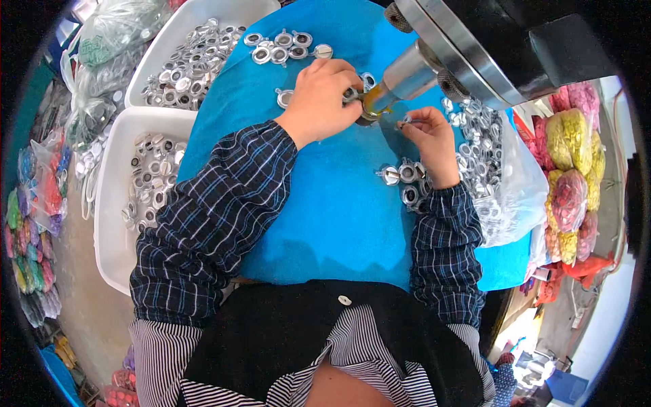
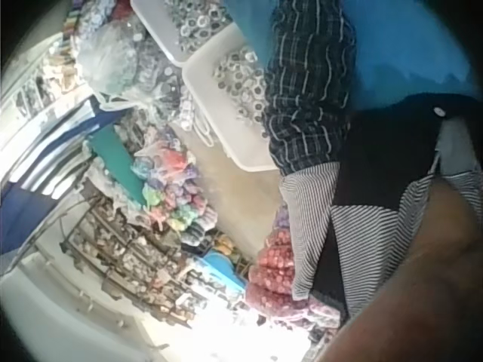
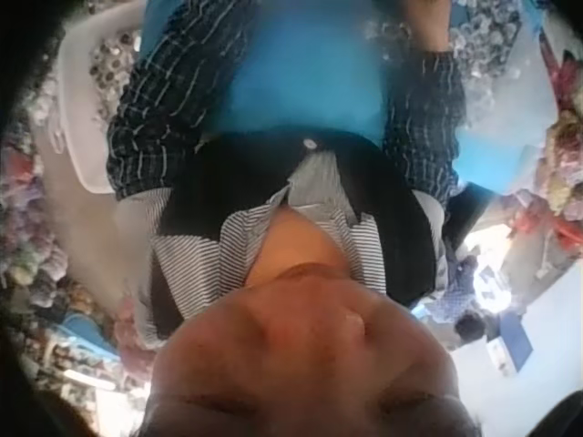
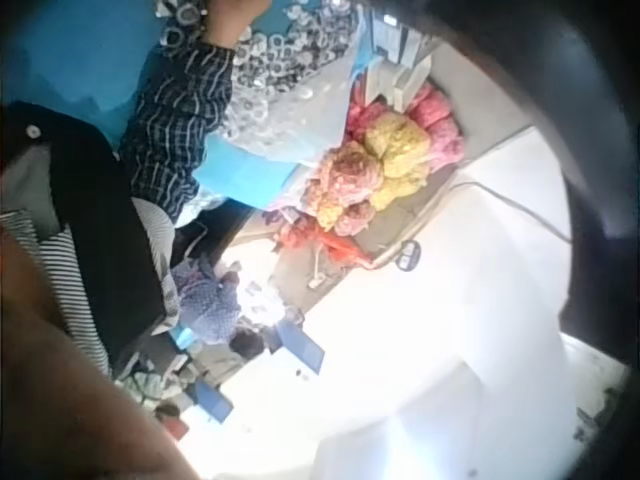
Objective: Assembling small metal components using a manual press machine at a workstation.
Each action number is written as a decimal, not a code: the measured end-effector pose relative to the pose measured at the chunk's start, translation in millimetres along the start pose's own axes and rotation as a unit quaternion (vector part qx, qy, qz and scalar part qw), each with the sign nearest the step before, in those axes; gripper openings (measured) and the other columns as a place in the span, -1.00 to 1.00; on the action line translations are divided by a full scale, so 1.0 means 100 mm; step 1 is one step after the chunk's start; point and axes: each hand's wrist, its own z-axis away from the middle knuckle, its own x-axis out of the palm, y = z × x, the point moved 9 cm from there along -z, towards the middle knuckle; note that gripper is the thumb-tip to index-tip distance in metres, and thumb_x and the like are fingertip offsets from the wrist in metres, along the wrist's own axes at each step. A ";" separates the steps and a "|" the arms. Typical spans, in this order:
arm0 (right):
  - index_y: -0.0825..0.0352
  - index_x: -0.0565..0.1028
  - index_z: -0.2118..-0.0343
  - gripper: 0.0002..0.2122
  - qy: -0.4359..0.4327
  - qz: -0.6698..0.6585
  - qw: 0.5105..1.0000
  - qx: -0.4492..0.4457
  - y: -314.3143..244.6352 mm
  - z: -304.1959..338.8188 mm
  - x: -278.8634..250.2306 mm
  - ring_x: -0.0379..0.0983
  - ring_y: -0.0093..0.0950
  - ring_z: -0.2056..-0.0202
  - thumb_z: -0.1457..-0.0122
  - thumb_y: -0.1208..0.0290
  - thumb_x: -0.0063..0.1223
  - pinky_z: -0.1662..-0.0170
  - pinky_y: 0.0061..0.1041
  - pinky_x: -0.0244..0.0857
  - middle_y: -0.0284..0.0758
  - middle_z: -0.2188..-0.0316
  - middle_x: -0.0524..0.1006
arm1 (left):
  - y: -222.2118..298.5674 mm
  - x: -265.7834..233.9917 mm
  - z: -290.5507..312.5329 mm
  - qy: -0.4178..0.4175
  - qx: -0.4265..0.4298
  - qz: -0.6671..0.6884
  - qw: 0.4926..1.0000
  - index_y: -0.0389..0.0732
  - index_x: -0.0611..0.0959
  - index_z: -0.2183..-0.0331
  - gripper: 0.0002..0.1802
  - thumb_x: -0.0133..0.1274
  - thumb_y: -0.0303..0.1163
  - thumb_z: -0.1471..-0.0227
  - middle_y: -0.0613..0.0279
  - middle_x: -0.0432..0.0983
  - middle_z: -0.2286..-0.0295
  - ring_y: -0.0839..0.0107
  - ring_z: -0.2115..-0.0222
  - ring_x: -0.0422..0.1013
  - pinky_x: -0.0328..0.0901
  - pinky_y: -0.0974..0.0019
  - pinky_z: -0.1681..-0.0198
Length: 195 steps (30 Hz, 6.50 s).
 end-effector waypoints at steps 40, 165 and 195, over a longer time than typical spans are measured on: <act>0.35 0.43 0.36 -0.89 0.161 0.210 0.958 -0.109 -0.61 -0.77 -1.71 0.47 -0.46 0.28 -0.16 0.47 -0.15 0.20 -0.49 0.36 -0.31 0.39 0.51 | 0.04 0.22 0.14 -0.333 -0.143 0.331 0.871 -0.28 0.57 0.18 -0.70 0.13 -0.42 0.00 0.38 0.44 0.52 0.65 0.52 0.29 0.23 0.49 0.46; 0.35 0.11 -0.07 -0.41 0.028 -0.109 0.973 -0.200 -0.33 -0.06 0.50 0.35 -0.38 0.03 0.04 0.78 0.04 0.00 -0.44 0.30 -0.17 -0.01 0.29 | -0.17 -0.05 -0.01 0.022 -0.027 0.005 0.999 -0.17 0.65 0.31 -0.65 0.15 -0.17 0.16 0.18 0.49 0.23 0.14 0.10 0.31 0.16 0.06 0.01; 0.37 0.28 0.12 -0.55 0.009 -0.073 0.997 -0.010 0.02 -0.09 0.14 0.37 -0.56 0.25 0.09 0.73 0.18 0.18 -0.62 0.32 -0.34 0.26 0.45 | -0.10 -0.06 0.00 -0.006 -0.026 0.018 0.999 -0.17 0.63 0.28 -0.67 0.11 -0.33 0.20 0.14 0.46 0.19 0.14 0.06 0.29 0.18 0.12 -0.01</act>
